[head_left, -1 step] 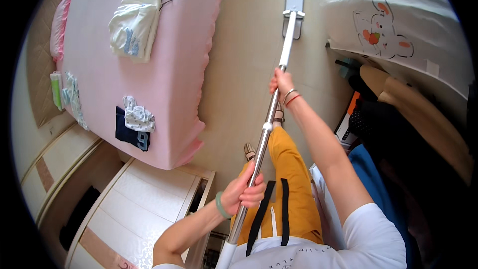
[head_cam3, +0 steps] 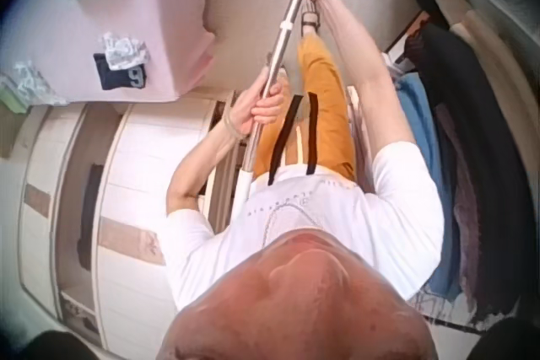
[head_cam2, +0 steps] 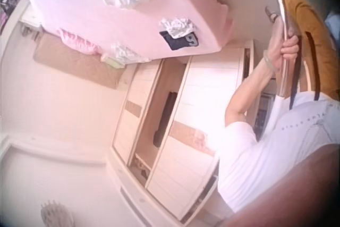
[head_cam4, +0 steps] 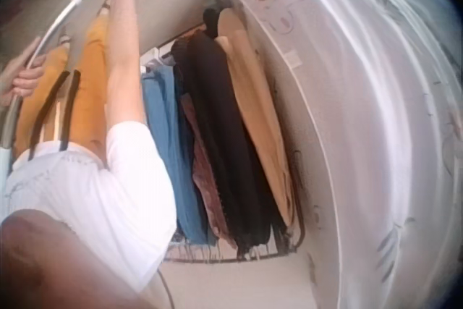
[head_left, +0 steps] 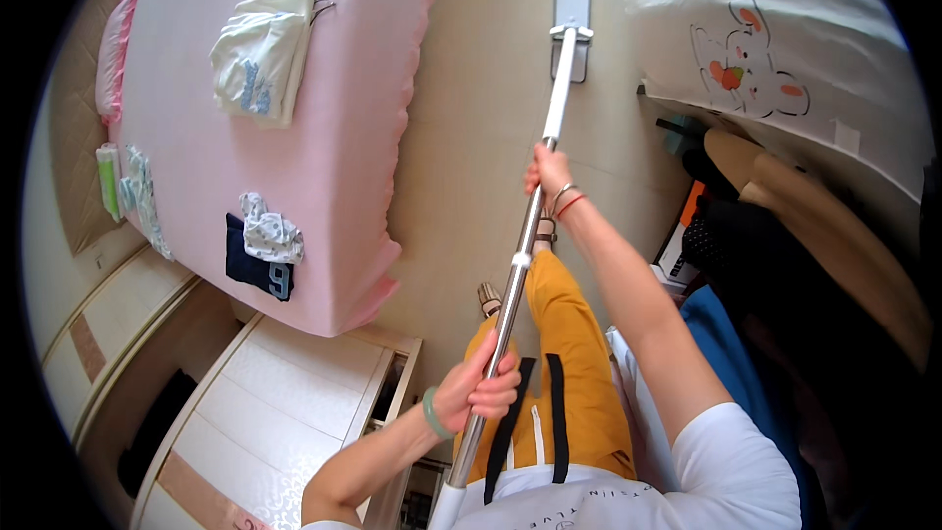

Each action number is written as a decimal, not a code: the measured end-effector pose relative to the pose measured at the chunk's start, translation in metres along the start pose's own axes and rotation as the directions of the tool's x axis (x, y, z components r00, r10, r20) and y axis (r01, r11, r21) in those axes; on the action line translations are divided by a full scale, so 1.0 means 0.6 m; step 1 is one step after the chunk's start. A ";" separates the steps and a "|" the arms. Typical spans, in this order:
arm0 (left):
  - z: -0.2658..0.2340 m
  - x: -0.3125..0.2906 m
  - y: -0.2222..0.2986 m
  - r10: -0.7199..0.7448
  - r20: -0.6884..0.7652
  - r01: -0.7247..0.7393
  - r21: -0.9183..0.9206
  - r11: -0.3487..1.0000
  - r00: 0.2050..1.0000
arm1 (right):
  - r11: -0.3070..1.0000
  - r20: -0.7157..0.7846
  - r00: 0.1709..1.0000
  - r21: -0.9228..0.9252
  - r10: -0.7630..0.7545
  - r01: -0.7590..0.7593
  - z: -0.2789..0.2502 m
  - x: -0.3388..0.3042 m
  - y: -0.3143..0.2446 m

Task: The person mops the tiled floor of a bedroom using a flat mop. They move the mop back and forth across the floor, navigating around a bed with a pink sheet and a baby crib. The person cleans the area between the furniture and along the walls.

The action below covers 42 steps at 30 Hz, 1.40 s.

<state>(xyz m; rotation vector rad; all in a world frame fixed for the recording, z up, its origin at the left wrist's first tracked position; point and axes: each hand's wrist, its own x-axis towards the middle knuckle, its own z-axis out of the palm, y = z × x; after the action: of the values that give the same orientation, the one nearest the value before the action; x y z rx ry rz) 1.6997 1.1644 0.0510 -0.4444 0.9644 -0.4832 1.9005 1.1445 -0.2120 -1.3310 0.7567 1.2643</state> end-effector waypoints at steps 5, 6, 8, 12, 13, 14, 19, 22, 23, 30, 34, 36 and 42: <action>-0.003 -0.055 -0.057 -0.047 0.025 0.050 -0.159 0.986 0.999 | 0.989 -0.096 0.994 -0.130 0.058 -0.071 0.024 -0.081 0.042; 0.001 -0.066 -0.059 -0.052 0.029 0.056 -0.177 0.983 0.998 | 0.984 -0.103 0.991 -0.150 0.086 -0.101 0.029 -0.091 0.046; 0.009 -0.078 -0.049 -0.085 0.009 0.086 -0.137 0.987 0.996 | 0.976 -0.128 0.985 -0.167 0.116 -0.137 0.044 -0.103 0.036; 0.025 -0.092 0.013 -0.150 -0.014 0.148 -0.072 0.986 0.989 | 0.982 -0.124 0.987 -0.147 0.102 -0.120 0.077 -0.088 -0.008; 0.034 -0.091 0.039 -0.155 -0.008 0.155 -0.051 0.987 0.988 | 0.982 -0.121 0.989 -0.160 0.083 -0.102 0.083 -0.070 -0.027; 0.053 -0.087 0.066 -0.155 -0.004 0.154 -0.042 0.987 0.988 | 0.989 -0.118 0.991 -0.129 0.063 -0.078 0.088 -0.045 -0.045; 0.157 -0.040 0.222 -0.166 0.025 0.165 0.038 0.986 0.986 | 0.987 -0.132 0.991 -0.163 -0.033 0.011 0.129 0.079 -0.202; 0.221 -0.007 0.319 -0.086 -0.067 0.097 0.178 0.979 0.994 | 0.988 -0.161 0.985 -0.146 -0.067 0.043 0.156 0.149 -0.313; 0.255 -0.002 0.345 -0.025 -0.141 0.061 0.259 0.964 0.990 | 0.985 -0.180 0.980 -0.163 -0.090 0.060 0.157 0.168 -0.344; 0.265 -0.061 0.330 0.229 -0.374 0.072 0.641 0.765 0.899 | 0.938 -0.269 0.954 -0.345 -0.132 0.033 0.205 0.141 -0.297; 0.241 -0.169 0.277 0.049 -0.471 0.183 0.434 0.882 0.881 | 0.908 -0.243 0.969 -0.416 -0.055 -0.053 0.255 0.033 -0.197; 0.238 -0.218 0.248 -0.014 -0.525 0.236 0.359 0.903 0.851 | 0.919 -0.235 0.971 -0.371 0.049 -0.136 0.273 -0.008 -0.160; 0.233 -0.229 0.268 -0.077 -0.534 0.288 0.324 0.901 0.842 | 0.934 -0.194 0.975 -0.314 0.113 -0.171 0.286 -0.013 -0.150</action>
<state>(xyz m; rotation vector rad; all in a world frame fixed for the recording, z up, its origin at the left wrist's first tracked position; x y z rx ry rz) 1.7839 1.3925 0.1222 -0.0320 1.3038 -0.9897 1.9407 1.3248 -0.1517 -1.6995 0.7976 1.4508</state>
